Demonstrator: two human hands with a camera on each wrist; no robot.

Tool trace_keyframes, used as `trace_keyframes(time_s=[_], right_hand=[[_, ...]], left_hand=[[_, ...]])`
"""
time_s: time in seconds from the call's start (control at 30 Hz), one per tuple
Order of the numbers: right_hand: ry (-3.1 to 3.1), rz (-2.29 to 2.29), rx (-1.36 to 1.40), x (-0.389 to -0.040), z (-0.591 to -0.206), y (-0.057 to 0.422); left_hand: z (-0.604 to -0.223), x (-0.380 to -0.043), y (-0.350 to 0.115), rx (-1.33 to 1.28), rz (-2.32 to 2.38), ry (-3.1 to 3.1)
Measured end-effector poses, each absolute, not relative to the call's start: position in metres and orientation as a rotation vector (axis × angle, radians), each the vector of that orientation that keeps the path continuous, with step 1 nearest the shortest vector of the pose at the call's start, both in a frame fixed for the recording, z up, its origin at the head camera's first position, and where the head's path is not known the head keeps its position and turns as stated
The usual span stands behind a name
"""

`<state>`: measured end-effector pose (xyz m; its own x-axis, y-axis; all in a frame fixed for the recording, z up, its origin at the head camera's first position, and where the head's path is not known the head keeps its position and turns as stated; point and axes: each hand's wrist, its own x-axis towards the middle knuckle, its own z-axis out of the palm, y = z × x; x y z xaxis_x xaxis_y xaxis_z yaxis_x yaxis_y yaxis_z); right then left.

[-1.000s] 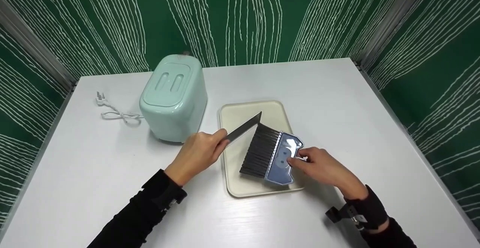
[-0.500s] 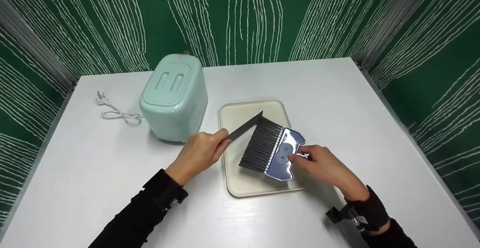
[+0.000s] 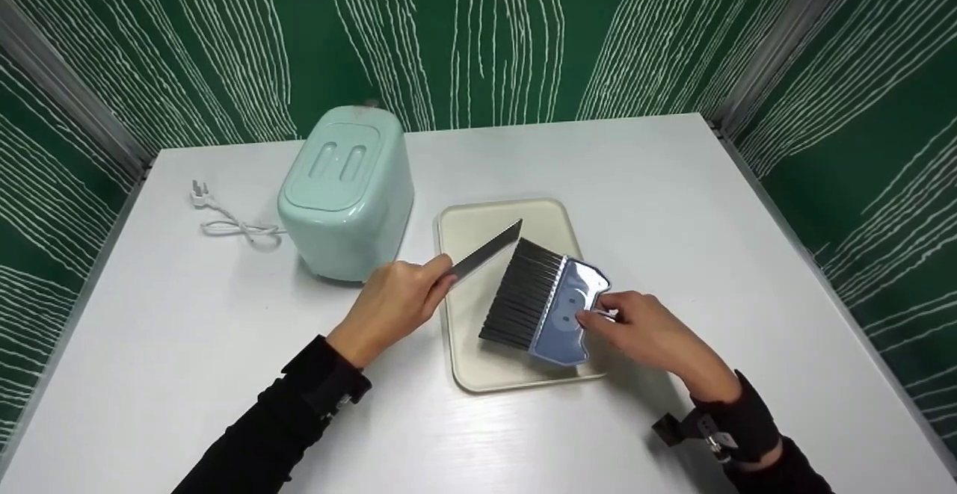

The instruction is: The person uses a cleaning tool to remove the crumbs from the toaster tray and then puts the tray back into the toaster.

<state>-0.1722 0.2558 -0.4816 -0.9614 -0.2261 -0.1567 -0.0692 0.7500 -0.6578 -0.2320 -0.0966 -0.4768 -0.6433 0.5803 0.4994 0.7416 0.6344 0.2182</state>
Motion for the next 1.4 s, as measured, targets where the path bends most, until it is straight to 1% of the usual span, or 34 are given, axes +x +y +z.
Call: trace_keyframes(time_s=[0.57, 0.87, 1.07, 1.4], right_hand=[[2.719, -1.025, -0.256, -0.174, -0.482, 0.252], [2.698, -1.05, -0.152, -0.174, -0.48, 0.259], [2.691, -1.087, -0.133, -0.174, -0.477, 0.259], [2.741, -1.017, -0.18, -0.174, -0.488, 0.256]], left_hand=[[-0.478, -0.231, -0.095, -1.09, -0.576, -2.43], [-0.478, -0.232, -0.097, -1.07, -0.593, -2.464], [-0.48, -0.232, -0.097, -1.067, -0.577, -2.46], [-0.479, -0.231, -0.096, -1.085, -0.606, -2.45]])
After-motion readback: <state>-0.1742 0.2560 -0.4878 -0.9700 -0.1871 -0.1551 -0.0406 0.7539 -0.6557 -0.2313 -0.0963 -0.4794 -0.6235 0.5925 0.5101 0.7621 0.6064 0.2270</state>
